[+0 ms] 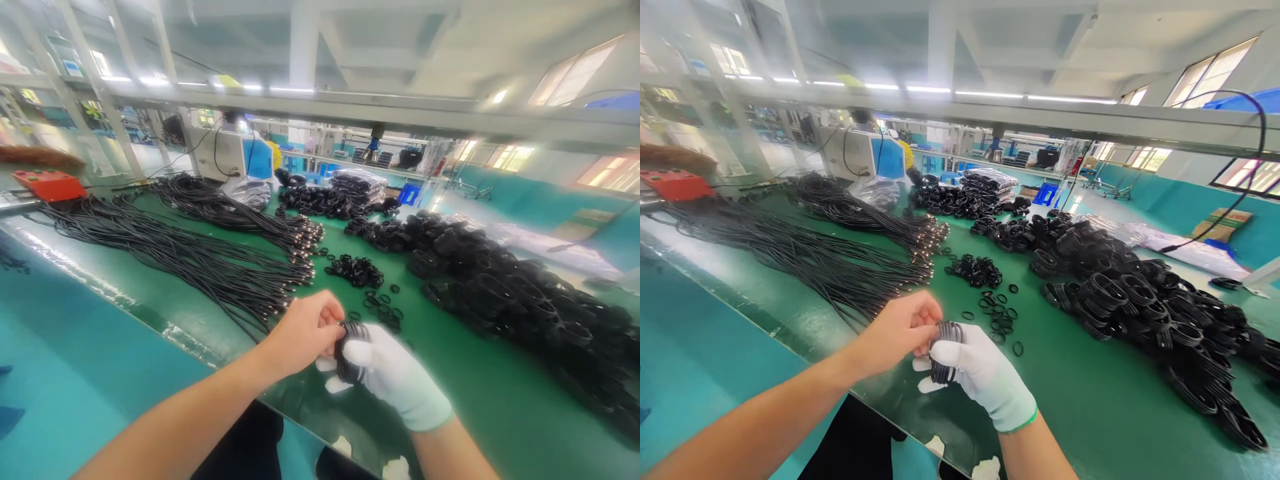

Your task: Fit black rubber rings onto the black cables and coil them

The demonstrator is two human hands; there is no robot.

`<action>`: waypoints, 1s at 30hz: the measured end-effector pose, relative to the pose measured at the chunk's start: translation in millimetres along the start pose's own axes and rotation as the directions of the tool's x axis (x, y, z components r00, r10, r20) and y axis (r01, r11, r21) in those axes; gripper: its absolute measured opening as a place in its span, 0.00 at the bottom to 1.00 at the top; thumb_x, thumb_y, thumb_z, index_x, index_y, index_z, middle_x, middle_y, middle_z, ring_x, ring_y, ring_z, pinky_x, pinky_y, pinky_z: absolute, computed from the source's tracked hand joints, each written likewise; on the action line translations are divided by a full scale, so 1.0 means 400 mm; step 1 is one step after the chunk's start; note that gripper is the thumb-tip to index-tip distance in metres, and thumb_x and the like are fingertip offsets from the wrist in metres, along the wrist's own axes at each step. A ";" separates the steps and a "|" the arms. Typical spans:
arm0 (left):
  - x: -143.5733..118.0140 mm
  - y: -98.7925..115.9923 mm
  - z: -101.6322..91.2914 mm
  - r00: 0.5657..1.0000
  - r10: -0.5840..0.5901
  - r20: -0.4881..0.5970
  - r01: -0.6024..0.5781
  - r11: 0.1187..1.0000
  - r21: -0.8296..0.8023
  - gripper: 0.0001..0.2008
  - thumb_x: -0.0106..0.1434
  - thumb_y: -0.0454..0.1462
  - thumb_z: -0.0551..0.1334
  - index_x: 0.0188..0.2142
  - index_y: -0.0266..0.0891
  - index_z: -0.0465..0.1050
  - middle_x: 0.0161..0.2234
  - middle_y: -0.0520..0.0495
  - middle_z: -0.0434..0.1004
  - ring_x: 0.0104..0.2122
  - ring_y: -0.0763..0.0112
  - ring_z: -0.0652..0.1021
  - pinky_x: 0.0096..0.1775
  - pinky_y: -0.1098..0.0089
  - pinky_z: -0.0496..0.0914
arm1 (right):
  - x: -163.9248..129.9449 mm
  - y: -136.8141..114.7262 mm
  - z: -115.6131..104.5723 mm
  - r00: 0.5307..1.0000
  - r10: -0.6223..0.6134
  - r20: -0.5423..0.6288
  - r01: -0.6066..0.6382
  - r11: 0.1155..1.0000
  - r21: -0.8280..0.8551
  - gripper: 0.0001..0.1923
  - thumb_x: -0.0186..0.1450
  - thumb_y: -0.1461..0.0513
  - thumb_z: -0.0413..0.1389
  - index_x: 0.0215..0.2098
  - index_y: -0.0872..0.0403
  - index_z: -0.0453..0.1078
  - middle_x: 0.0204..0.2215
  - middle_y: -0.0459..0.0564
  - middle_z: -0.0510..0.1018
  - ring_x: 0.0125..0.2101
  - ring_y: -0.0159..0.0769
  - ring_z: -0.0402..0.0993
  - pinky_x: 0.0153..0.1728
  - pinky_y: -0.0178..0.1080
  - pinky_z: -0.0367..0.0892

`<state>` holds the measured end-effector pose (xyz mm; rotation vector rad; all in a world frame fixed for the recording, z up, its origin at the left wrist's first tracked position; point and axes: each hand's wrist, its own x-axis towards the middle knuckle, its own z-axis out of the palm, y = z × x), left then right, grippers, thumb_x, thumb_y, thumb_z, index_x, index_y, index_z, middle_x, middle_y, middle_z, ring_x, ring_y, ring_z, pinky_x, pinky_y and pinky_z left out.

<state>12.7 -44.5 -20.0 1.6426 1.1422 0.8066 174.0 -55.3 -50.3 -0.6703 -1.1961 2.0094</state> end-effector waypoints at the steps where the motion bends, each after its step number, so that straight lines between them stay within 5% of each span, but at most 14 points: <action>1: 0.002 0.000 0.002 1.000 -0.020 0.008 0.020 1.000 0.011 0.05 0.55 0.32 0.57 0.33 0.40 0.65 0.22 0.56 0.69 0.20 0.75 0.72 0.22 0.76 0.66 | 0.001 0.003 -0.001 1.000 -0.007 -0.004 0.007 1.000 -0.012 0.18 0.57 0.58 0.61 0.42 0.62 0.71 0.35 0.58 0.75 0.34 0.40 0.74 0.30 0.42 0.74; 9: 0.031 -0.033 0.009 0.996 -0.072 -0.059 0.085 0.965 0.247 0.03 0.52 0.32 0.58 0.29 0.39 0.67 0.24 0.54 0.71 0.23 0.75 0.70 0.22 0.77 0.60 | 0.005 0.011 0.016 0.995 0.016 -0.099 -0.029 0.991 -0.128 0.15 0.59 0.58 0.58 0.39 0.61 0.69 0.28 0.53 0.76 0.25 0.34 0.74 0.29 0.38 0.72; 15: 0.028 -0.043 0.003 0.988 0.150 -0.023 -0.141 0.962 0.233 0.07 0.51 0.28 0.58 0.29 0.39 0.72 0.27 0.53 0.68 0.26 0.75 0.68 0.26 0.76 0.61 | 0.016 0.016 0.029 0.992 0.055 -0.116 -0.080 0.972 -0.223 0.08 0.57 0.61 0.58 0.30 0.61 0.70 0.20 0.47 0.72 0.16 0.26 0.67 0.16 0.28 0.64; 23: 0.012 -0.071 0.014 0.967 0.242 -0.082 -0.220 0.951 0.215 0.15 0.51 0.24 0.55 0.34 0.39 0.74 0.31 0.52 0.70 0.28 0.75 0.70 0.30 0.75 0.66 | 0.020 0.044 0.028 0.992 0.074 -0.104 -0.067 0.995 0.071 0.15 0.55 0.60 0.62 0.38 0.60 0.69 0.29 0.51 0.73 0.28 0.35 0.73 0.24 0.37 0.73; 30: 0.007 -0.101 0.021 0.890 0.438 -0.127 -0.384 0.870 0.309 0.16 0.55 0.22 0.52 0.32 0.39 0.74 0.32 0.50 0.71 0.34 0.73 0.73 0.37 0.73 0.68 | 0.021 0.053 0.029 0.996 0.071 -0.058 -0.064 0.991 0.117 0.15 0.56 0.59 0.62 0.37 0.62 0.69 0.26 0.52 0.73 0.27 0.34 0.74 0.26 0.36 0.72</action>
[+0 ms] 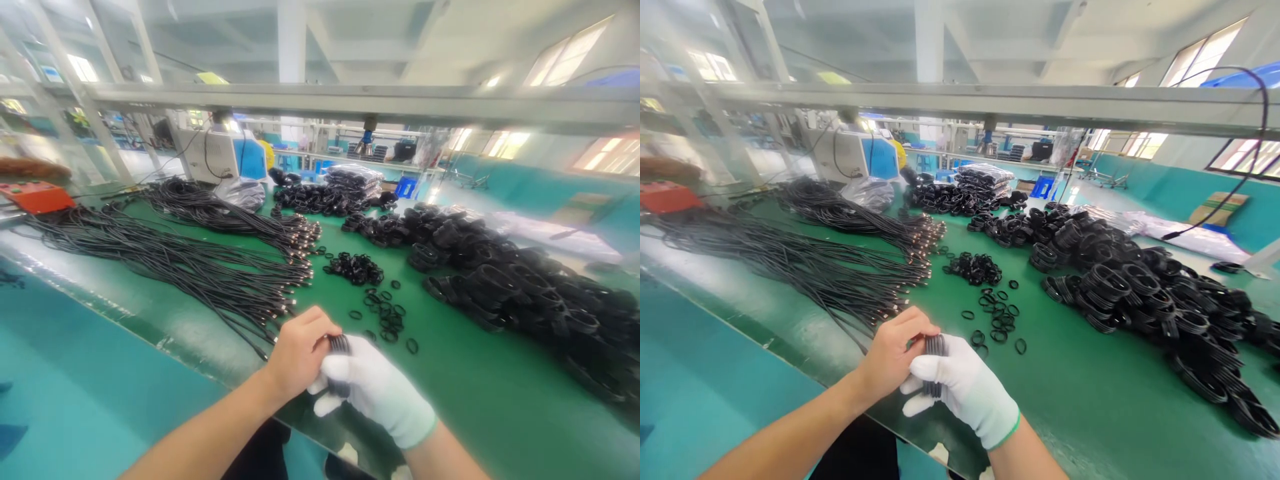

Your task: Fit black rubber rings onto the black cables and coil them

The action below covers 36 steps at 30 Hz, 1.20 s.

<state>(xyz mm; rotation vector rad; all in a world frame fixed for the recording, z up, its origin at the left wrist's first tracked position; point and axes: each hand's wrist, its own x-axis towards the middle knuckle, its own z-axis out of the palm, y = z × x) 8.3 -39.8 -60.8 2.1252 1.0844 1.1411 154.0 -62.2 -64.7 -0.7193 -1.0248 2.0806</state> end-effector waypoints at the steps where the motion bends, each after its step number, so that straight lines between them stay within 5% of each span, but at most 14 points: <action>1: 0.001 0.001 -0.004 1.000 -0.011 0.015 0.011 1.000 0.001 0.16 0.56 0.23 0.52 0.34 0.39 0.74 0.33 0.50 0.71 0.35 0.73 0.73 0.38 0.72 0.68 | 0.000 0.000 -0.003 1.000 0.001 -0.018 -0.001 1.000 0.013 0.15 0.55 0.59 0.62 0.37 0.61 0.69 0.25 0.51 0.73 0.27 0.34 0.74 0.25 0.36 0.72; 5: -0.011 0.019 -0.020 0.993 -0.104 0.062 0.104 0.995 0.008 0.13 0.56 0.28 0.59 0.40 0.42 0.71 0.40 0.49 0.71 0.40 0.69 0.72 0.44 0.68 0.67 | 0.006 -0.003 -0.023 0.994 -0.012 -0.105 0.026 0.992 0.127 0.15 0.56 0.59 0.62 0.38 0.58 0.68 0.26 0.48 0.72 0.27 0.33 0.72 0.27 0.37 0.71; 11: -0.068 0.043 -0.003 0.991 -0.067 0.112 0.044 0.980 0.193 0.06 0.52 0.30 0.65 0.29 0.40 0.71 0.47 0.48 0.69 0.50 0.57 0.65 0.51 0.57 0.60 | 0.021 0.011 -0.040 0.984 -0.161 -0.080 0.174 0.967 0.189 0.10 0.59 0.61 0.60 0.36 0.60 0.70 0.29 0.49 0.73 0.29 0.31 0.70 0.31 0.35 0.68; 18: 0.018 0.043 -0.069 0.950 -0.250 0.186 0.256 0.967 -0.008 0.09 0.59 0.36 0.59 0.41 0.41 0.71 0.33 0.52 0.74 0.32 0.71 0.73 0.34 0.71 0.66 | -0.020 -0.026 -0.061 0.996 0.086 -0.031 -0.080 0.985 0.156 0.13 0.60 0.60 0.58 0.41 0.58 0.68 0.31 0.52 0.74 0.36 0.43 0.75 0.31 0.44 0.73; 22: 0.051 0.046 -0.051 0.923 -0.285 0.259 0.286 0.958 0.032 0.07 0.55 0.33 0.58 0.34 0.39 0.72 0.25 0.54 0.72 0.25 0.73 0.71 0.27 0.74 0.63 | -0.020 -0.023 -0.046 0.997 0.064 -0.032 -0.061 0.996 0.068 0.12 0.56 0.62 0.61 0.34 0.62 0.68 0.28 0.52 0.74 0.26 0.36 0.74 0.20 0.35 0.73; 29: 0.046 0.042 -0.011 0.945 -0.248 0.211 0.220 0.964 0.148 0.06 0.54 0.30 0.56 0.26 0.38 0.70 0.23 0.54 0.71 0.25 0.75 0.70 0.27 0.76 0.62 | -0.009 -0.002 -0.041 0.998 0.041 -0.051 -0.038 0.998 0.056 0.14 0.51 0.62 0.64 0.31 0.62 0.69 0.26 0.50 0.72 0.19 0.28 0.68 0.14 0.29 0.68; 33: 0.110 -0.007 -0.030 0.923 -0.219 0.317 0.211 0.976 0.061 0.06 0.55 0.35 0.59 0.34 0.40 0.72 0.30 0.53 0.75 0.30 0.73 0.73 0.32 0.75 0.66 | -0.023 -0.052 -0.084 0.978 -0.054 -0.202 0.069 0.995 0.066 0.14 0.52 0.62 0.64 0.34 0.61 0.69 0.23 0.49 0.73 0.16 0.27 0.67 0.13 0.29 0.64; 36: 0.181 -0.057 -0.011 0.921 -0.232 0.313 0.204 0.972 0.119 0.06 0.58 0.36 0.58 0.34 0.40 0.72 0.31 0.53 0.75 0.31 0.71 0.73 0.35 0.73 0.66 | -0.043 -0.100 -0.131 0.902 -0.195 -0.386 0.253 0.962 0.106 0.19 0.54 0.60 0.64 0.41 0.57 0.67 0.26 0.48 0.74 0.25 0.34 0.73 0.21 0.33 0.69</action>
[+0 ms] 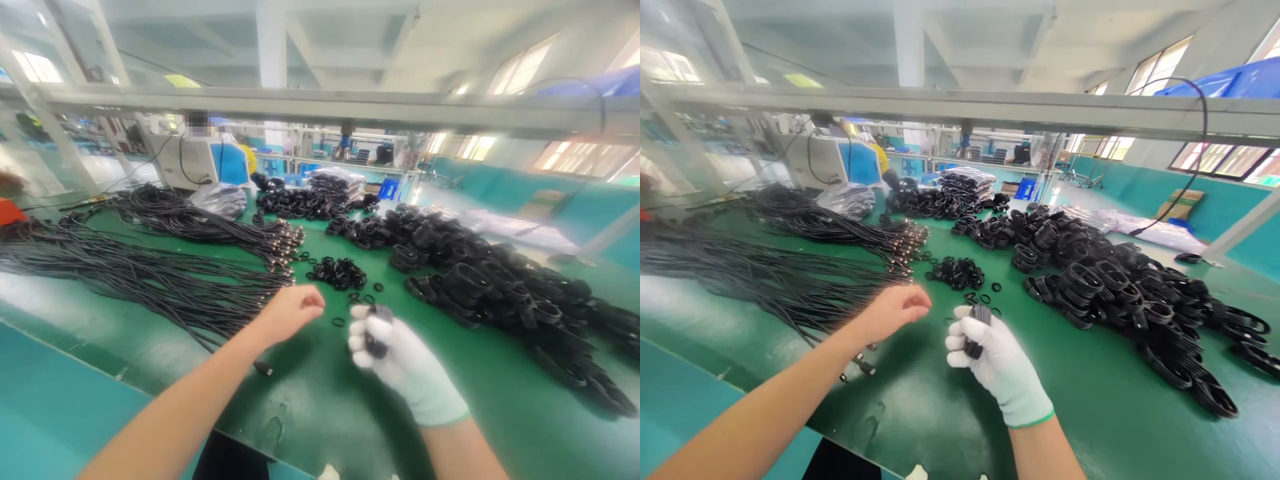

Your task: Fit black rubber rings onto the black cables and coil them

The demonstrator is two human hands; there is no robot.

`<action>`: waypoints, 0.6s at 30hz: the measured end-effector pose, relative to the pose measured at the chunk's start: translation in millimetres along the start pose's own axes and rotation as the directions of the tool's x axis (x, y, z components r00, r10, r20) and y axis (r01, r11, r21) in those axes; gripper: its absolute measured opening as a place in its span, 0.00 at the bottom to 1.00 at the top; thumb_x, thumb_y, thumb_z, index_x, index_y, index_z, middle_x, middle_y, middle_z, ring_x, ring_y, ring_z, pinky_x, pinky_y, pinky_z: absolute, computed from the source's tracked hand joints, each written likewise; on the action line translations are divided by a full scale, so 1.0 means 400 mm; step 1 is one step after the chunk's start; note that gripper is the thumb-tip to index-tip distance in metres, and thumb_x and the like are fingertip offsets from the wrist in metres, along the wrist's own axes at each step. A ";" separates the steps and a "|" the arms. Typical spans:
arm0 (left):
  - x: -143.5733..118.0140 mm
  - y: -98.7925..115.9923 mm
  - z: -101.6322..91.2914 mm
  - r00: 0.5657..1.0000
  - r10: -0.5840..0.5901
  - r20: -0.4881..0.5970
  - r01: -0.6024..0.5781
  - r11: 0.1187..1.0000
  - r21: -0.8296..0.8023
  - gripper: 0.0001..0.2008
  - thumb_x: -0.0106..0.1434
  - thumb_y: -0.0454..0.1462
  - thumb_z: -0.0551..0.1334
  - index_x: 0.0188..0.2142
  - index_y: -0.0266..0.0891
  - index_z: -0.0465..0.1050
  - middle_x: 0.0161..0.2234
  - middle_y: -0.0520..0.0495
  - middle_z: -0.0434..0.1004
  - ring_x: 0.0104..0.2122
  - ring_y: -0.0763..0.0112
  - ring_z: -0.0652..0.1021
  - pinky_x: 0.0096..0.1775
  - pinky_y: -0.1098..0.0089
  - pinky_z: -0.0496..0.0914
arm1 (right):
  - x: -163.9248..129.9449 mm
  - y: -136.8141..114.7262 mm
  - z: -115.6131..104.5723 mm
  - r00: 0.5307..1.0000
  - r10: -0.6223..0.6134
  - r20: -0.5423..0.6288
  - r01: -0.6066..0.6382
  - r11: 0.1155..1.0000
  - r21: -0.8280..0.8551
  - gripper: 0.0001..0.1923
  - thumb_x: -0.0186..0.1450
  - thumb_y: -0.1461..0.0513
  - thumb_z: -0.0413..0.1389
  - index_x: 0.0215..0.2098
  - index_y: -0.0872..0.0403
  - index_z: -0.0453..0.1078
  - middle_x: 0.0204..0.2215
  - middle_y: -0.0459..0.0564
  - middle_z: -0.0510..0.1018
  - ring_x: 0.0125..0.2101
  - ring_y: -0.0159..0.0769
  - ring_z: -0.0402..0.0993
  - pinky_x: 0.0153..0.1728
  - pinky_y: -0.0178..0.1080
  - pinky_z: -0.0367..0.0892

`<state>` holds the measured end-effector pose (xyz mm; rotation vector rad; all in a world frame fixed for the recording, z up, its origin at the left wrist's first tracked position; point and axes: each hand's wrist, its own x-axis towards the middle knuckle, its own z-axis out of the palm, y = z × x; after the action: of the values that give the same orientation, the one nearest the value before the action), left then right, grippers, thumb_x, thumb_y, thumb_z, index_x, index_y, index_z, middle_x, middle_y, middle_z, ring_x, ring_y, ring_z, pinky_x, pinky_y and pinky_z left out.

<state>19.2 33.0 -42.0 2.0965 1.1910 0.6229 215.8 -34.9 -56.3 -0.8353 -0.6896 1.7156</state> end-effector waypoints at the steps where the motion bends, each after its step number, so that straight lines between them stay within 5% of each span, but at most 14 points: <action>1: 0.026 -0.008 0.011 1.000 0.002 0.000 -0.002 1.000 0.031 0.05 0.57 0.35 0.58 0.32 0.40 0.72 0.30 0.52 0.75 0.32 0.70 0.73 0.36 0.72 0.65 | 0.001 -0.014 -0.011 0.998 -0.026 -0.052 0.026 1.000 0.010 0.20 0.54 0.60 0.64 0.42 0.57 0.66 0.27 0.48 0.75 0.29 0.37 0.75 0.24 0.36 0.71; 4: 0.082 -0.021 0.067 0.999 0.022 0.045 -0.025 0.998 0.050 0.01 0.52 0.33 0.61 0.27 0.41 0.71 0.28 0.53 0.73 0.33 0.67 0.73 0.39 0.69 0.64 | -0.002 -0.032 -0.027 0.989 -0.055 -0.139 0.053 0.998 -0.020 0.22 0.54 0.59 0.64 0.44 0.56 0.65 0.29 0.49 0.75 0.34 0.42 0.75 0.29 0.42 0.73; 7: 0.098 -0.025 0.113 0.997 0.004 0.082 -0.005 1.000 0.007 0.04 0.48 0.31 0.62 0.24 0.40 0.68 0.27 0.52 0.69 0.34 0.66 0.72 0.40 0.68 0.63 | -0.004 -0.026 -0.023 0.987 -0.101 -0.128 0.095 0.994 -0.051 0.21 0.56 0.59 0.63 0.44 0.57 0.64 0.29 0.49 0.74 0.28 0.34 0.73 0.22 0.34 0.68; 14: 0.033 0.010 0.106 0.978 -0.065 0.198 0.123 0.948 -0.293 0.07 0.60 0.39 0.49 0.29 0.39 0.60 0.22 0.54 0.62 0.23 0.74 0.69 0.27 0.74 0.66 | 0.041 0.027 0.012 0.941 -0.202 -0.270 0.105 0.936 -0.335 0.29 0.47 0.57 0.67 0.42 0.57 0.61 0.20 0.43 0.71 0.14 0.29 0.65 0.12 0.32 0.61; 18: -0.008 0.024 0.138 0.977 -0.128 0.169 0.189 0.888 -0.420 0.09 0.61 0.41 0.48 0.29 0.39 0.57 0.21 0.56 0.60 0.19 0.77 0.65 0.22 0.77 0.61 | 0.056 0.062 0.034 0.942 -0.199 -0.270 0.133 0.961 -0.244 0.25 0.46 0.59 0.65 0.38 0.56 0.60 0.13 0.38 0.65 0.10 0.26 0.58 0.09 0.29 0.55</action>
<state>60.0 10.1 -72.8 1.6203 1.0223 0.5941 186.4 -21.0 -72.2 -1.1282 -0.7346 1.3413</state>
